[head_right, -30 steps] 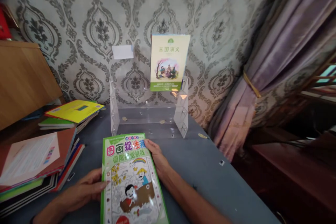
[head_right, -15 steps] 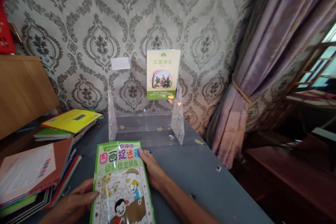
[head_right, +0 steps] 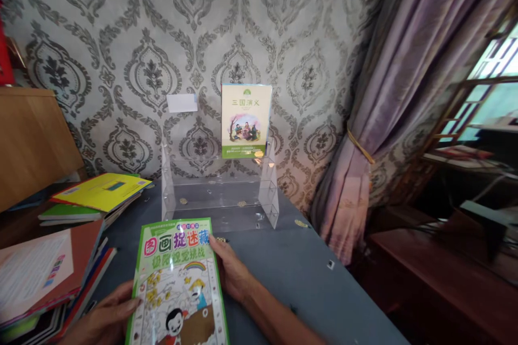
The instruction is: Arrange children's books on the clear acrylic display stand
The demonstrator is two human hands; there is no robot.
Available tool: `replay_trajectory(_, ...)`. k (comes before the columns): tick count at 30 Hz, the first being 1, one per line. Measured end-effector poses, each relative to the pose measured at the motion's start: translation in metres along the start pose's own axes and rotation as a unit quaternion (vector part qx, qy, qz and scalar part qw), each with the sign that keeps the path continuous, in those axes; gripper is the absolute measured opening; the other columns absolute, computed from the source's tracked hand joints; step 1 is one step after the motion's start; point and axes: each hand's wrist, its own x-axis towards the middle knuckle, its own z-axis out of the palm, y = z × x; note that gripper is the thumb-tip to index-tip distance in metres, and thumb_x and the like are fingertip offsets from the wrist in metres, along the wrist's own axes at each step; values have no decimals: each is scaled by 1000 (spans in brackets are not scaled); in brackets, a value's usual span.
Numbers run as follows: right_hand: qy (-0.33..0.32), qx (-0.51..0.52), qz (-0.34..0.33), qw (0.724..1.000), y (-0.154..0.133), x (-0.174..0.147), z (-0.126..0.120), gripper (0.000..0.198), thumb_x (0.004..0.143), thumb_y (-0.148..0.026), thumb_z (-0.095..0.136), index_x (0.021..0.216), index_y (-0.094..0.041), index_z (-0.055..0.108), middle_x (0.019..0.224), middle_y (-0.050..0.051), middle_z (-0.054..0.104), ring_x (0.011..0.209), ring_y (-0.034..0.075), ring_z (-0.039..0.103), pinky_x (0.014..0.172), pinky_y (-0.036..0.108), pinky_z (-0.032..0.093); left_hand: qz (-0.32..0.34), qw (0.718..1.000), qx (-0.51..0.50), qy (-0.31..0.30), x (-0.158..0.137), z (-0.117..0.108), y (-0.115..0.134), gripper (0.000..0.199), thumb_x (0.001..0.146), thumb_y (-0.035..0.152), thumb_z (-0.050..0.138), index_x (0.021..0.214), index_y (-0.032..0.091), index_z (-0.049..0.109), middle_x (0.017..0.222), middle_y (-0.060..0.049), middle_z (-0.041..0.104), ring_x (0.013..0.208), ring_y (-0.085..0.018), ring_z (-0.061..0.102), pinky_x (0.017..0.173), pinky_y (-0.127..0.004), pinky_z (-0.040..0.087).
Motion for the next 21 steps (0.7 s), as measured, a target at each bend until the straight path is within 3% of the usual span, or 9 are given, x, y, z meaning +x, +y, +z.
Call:
replay_trajectory(13, -14, 0, -1, 1000, 0, 0, -5, 48, 74, -51, 87, 99, -11, 77, 95, 14, 79, 102, 30, 74, 102, 46, 50, 2, 1000, -7, -7, 4, -9, 2, 44, 71, 37, 90, 109, 19, 80, 114, -14, 78, 122, -38, 66, 112, -51, 44)
replay_trajectory(21, -16, -5, 0, 1000, 2, 0, -9, 40, 72, -46, 90, 89, -12, 77, 87, 12, 79, 94, 27, 76, 96, 41, 52, 25, 996, -62, 65, 6, -8, -3, 42, 63, 31, 94, 101, 19, 81, 111, -13, 79, 118, -38, 69, 110, -50, 46)
